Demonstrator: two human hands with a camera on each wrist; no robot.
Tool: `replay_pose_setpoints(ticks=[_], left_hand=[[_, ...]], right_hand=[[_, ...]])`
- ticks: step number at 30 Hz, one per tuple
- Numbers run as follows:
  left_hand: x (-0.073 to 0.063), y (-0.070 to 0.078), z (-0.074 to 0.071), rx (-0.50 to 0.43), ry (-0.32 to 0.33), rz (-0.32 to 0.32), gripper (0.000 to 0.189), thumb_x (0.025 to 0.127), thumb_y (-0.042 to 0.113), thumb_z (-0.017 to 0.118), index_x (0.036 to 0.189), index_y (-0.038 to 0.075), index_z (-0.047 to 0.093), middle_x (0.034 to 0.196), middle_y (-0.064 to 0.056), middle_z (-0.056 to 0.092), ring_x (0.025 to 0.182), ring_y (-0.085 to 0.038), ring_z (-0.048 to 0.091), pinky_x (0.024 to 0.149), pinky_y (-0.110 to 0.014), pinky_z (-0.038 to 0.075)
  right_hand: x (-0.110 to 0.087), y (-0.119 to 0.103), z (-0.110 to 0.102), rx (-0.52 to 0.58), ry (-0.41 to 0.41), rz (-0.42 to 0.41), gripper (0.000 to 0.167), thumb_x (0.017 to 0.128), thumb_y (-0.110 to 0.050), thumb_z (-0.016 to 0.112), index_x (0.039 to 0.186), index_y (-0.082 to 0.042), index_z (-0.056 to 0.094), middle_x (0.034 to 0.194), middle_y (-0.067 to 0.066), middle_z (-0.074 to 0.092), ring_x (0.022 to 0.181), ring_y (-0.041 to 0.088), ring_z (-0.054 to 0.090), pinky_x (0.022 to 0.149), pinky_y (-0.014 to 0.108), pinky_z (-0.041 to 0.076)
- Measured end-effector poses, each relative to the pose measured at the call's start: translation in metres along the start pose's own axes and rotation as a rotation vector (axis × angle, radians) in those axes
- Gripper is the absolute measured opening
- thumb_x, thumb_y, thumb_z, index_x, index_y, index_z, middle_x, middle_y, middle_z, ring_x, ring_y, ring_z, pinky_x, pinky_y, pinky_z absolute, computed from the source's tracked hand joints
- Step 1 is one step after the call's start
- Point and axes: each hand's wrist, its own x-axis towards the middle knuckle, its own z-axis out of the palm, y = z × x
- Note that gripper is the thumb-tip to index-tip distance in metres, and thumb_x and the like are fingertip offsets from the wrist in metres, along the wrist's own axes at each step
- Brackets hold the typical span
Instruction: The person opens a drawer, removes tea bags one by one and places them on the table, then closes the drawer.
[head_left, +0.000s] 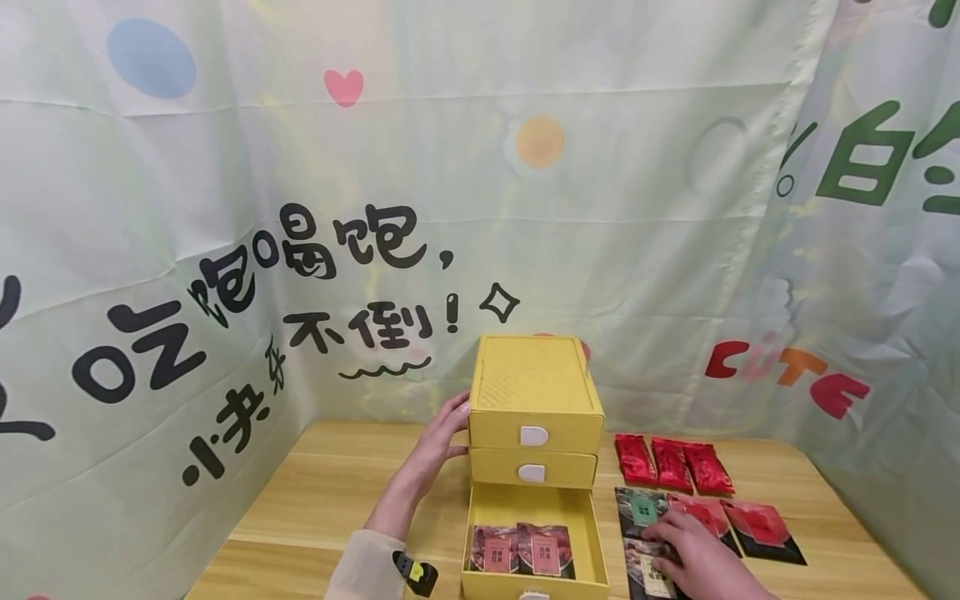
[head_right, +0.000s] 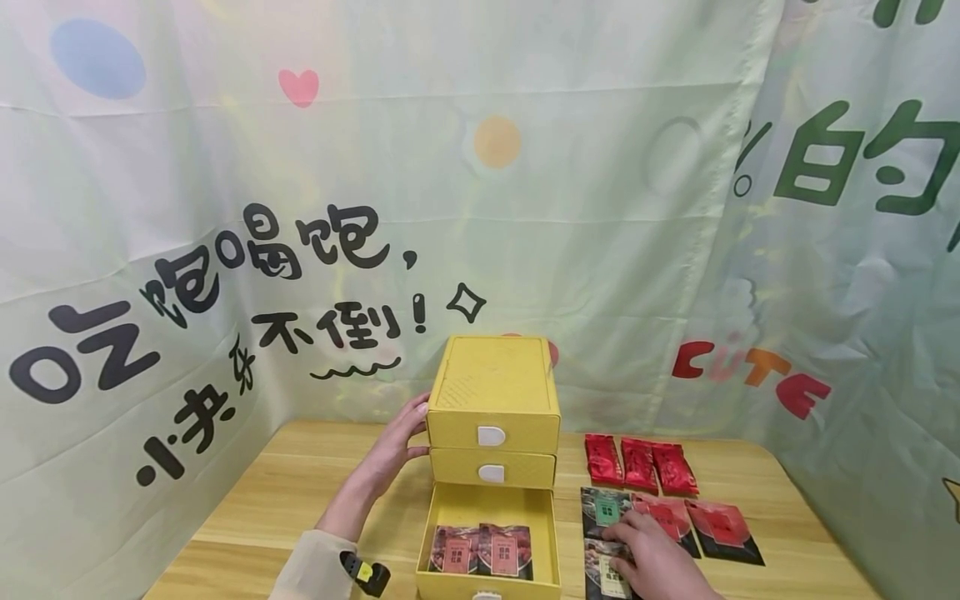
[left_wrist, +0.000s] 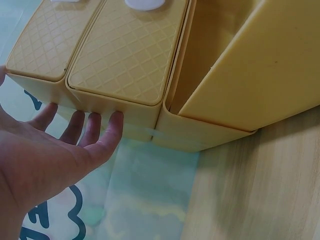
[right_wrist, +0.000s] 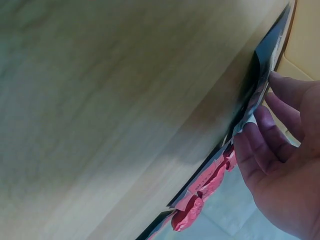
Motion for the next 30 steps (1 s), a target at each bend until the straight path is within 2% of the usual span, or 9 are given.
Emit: replay_pose_setpoints(ticks=[6,11,15,22,26,30], left_hand=[[0.0,0.0,0.0,-0.006,0.0,-0.005,0.064,0.107,0.045,0.048,0.161,0.012,0.036,0.149,-0.019,0.049,0.129,-0.033,0.048,0.096,-0.047,0.052],[0.0,0.0,0.0,-0.005,-0.001,-0.001,0.064,0.107,0.044,0.049,0.161,0.011,0.036,0.148,-0.019,0.049,0.129,-0.034,0.048,0.097,-0.048,0.052],[-0.001,0.0,-0.001,0.0,-0.003,0.003,0.065,0.107,0.044,0.049,0.161,0.011,0.036,0.149,-0.02,0.049,0.129,-0.033,0.048,0.097,-0.048,0.051],[0.0,-0.001,-0.001,-0.005,-0.002,0.001,0.065,0.107,0.045,0.049,0.161,0.011,0.036,0.147,-0.019,0.05,0.128,-0.033,0.049,0.096,-0.047,0.052],[0.001,-0.001,-0.001,-0.003,-0.002,-0.002,0.065,0.107,0.046,0.049,0.161,0.012,0.036,0.148,-0.019,0.049,0.129,-0.033,0.048,0.096,-0.047,0.052],[0.0,-0.001,-0.001,0.0,-0.002,-0.002,0.065,0.107,0.045,0.049,0.161,0.012,0.036,0.149,-0.019,0.049,0.129,-0.033,0.047,0.096,-0.047,0.052]], right_hand=[[-0.001,0.001,0.0,-0.04,-0.002,-0.03,0.018,0.089,-0.03,0.083,0.105,-0.022,0.077,0.096,-0.007,0.056,0.085,0.009,0.053,0.075,0.04,0.054],[0.0,-0.002,0.001,-0.032,0.0,0.014,0.017,0.088,-0.028,0.084,0.103,-0.024,0.077,0.097,-0.008,0.056,0.088,0.012,0.054,0.08,0.042,0.055],[-0.001,-0.007,0.002,-0.047,0.034,0.04,0.017,0.087,-0.025,0.084,0.102,-0.026,0.076,0.097,-0.009,0.056,0.089,0.013,0.055,0.081,0.042,0.055],[-0.008,-0.023,-0.003,-0.072,0.173,0.005,0.018,0.091,-0.022,0.08,0.107,-0.026,0.074,0.104,-0.01,0.06,0.097,0.013,0.06,0.084,0.042,0.056],[-0.011,-0.039,-0.006,-0.072,0.262,-0.023,0.02,0.093,-0.022,0.079,0.113,-0.021,0.074,0.111,-0.006,0.063,0.104,0.019,0.062,0.087,0.046,0.057],[-0.012,-0.057,-0.006,-0.07,0.36,-0.056,0.023,0.093,-0.023,0.079,0.116,-0.02,0.074,0.112,-0.007,0.064,0.104,0.019,0.063,0.087,0.046,0.058]])
